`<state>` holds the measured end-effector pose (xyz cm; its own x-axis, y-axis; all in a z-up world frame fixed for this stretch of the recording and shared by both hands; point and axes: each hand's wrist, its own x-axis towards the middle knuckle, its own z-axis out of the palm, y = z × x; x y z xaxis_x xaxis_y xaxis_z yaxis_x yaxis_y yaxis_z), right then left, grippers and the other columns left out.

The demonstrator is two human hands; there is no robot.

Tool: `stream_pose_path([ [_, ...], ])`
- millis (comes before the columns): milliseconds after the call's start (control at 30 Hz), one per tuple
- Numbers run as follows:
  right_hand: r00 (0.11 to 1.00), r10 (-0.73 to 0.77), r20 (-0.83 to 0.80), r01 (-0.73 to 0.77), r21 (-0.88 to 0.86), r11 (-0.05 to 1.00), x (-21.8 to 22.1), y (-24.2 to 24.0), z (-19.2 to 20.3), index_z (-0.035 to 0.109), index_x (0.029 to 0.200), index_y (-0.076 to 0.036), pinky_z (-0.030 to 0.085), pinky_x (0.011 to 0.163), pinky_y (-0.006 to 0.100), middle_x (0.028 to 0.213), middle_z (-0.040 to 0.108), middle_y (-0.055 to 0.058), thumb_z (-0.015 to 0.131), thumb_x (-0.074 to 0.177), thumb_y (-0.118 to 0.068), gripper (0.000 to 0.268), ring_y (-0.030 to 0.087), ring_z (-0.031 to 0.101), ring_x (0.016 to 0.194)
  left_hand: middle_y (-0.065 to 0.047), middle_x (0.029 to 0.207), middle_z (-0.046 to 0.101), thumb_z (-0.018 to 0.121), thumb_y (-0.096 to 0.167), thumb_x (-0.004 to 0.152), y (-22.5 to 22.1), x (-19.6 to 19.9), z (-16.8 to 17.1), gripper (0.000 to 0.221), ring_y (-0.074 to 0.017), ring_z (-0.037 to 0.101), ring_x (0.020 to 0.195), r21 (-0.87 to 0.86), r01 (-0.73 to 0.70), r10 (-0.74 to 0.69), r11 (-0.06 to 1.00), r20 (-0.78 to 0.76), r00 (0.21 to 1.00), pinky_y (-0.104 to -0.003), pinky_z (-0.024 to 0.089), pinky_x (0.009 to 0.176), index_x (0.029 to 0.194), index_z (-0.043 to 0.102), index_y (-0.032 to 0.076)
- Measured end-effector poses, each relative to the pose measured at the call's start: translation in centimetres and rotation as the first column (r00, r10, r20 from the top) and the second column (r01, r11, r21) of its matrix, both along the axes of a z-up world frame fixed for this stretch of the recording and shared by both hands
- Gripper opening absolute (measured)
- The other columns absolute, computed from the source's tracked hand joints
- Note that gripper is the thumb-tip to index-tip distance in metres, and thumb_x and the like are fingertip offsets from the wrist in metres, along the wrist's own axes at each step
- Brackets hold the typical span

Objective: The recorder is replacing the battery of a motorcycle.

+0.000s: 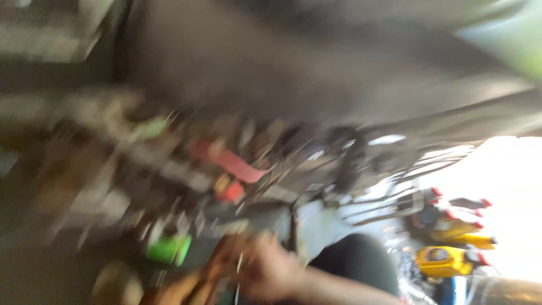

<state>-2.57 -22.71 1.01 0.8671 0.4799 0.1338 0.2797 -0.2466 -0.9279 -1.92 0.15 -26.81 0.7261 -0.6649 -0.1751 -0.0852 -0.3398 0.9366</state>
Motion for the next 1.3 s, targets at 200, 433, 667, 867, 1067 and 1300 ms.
stream_pose_path([
  [200,0.996,-0.084,-0.028,0.08,-0.109,0.991,1.1,1.5,0.8,0.07,0.096,-0.006,0.056,0.067,0.034,0.092,0.073,0.007,0.076,0.09,-0.006,0.008,0.022,0.073,0.081,-0.015,0.076,0.068,0.075,0.02,0.091,0.4,1.6,25.0,0.02,-0.0294,0.068,0.065,0.112,-0.186,0.185,0.976,0.026,0.982,-0.039,0.052,0.062,0.085,0.07,0.002],
  [433,0.972,-0.212,-0.103,0.183,-0.235,0.955,1.2,1.6,-0.7,0.072,0.088,-0.007,0.053,0.062,0.029,0.083,0.074,0.003,0.076,0.086,-0.009,0.005,0.016,0.07,0.072,-0.013,0.079,0.069,0.081,0.02,0.081,0.5,2.3,24.9,0.023,-0.0323,0.07,0.073,-0.016,-0.222,0.221,0.975,0.162,0.962,-0.044,0.05,0.062,0.08,0.064,0.004],
  [667,0.879,-0.304,-0.367,0.31,-0.044,0.95,1.0,0.0,-5.0,0.071,0.1,-0.002,0.052,0.072,0.03,0.089,0.072,0.005,0.067,0.098,-0.02,0.019,0.014,0.064,0.079,-0.006,0.075,0.074,0.076,0.02,0.087,1.4,3.3,25.0,0.019,-0.0153,0.072,0.064,-0.106,-0.352,0.328,0.93,-0.194,0.925,-0.03,0.057,0.06,0.083,0.064,0.006],
  [867,0.992,0.101,0.071,-0.094,-0.096,0.991,2.7,3.8,0.9,0.059,0.126,0.007,0.047,0.088,0.033,0.115,0.066,0.012,0.062,0.1,-0.034,0.048,0.018,0.06,0.102,-0.011,0.085,0.072,0.065,0.015,0.1,3.6,5.0,24.0,0.014,-0.017,0.069,0.067,-0.507,-0.612,0.297,0.607,-0.57,0.767,-0.031,0.058,0.065,0.097,0.061,0.003],
  [1067,0.686,-0.016,-0.728,-0.071,-0.089,0.994,1.5,2.2,-3.1,0.075,0.116,-0.007,0.047,0.065,0.024,0.071,0.061,-0.003,0.055,0.101,-0.039,0.041,0.008,0.054,0.069,-0.01,0.082,0.07,0.064,0.015,0.099,5.9,7.0,24.9,0.013,-0.0162,0.067,0.067,-0.498,-0.732,0.508,0.465,-0.527,0.681,-0.032,0.058,0.061,0.097,0.059,0.004],
  [1300,0.69,-0.046,-0.722,0.191,0.121,0.974,2.0,-1.6,-3.2,0.075,0.12,0.001,0.039,0.057,0.023,0.07,0.06,0.0,0.057,0.101,-0.031,0.041,0.008,0.047,0.063,-0.007,0.082,0.064,0.064,0.019,0.104,9.1,8.4,25.4,0.015,-0.013,0.06,0.063,-0.565,-0.77,0.592,0.296,-0.524,0.613,-0.029,0.051,0.057,0.099,0.059,0.006],
])
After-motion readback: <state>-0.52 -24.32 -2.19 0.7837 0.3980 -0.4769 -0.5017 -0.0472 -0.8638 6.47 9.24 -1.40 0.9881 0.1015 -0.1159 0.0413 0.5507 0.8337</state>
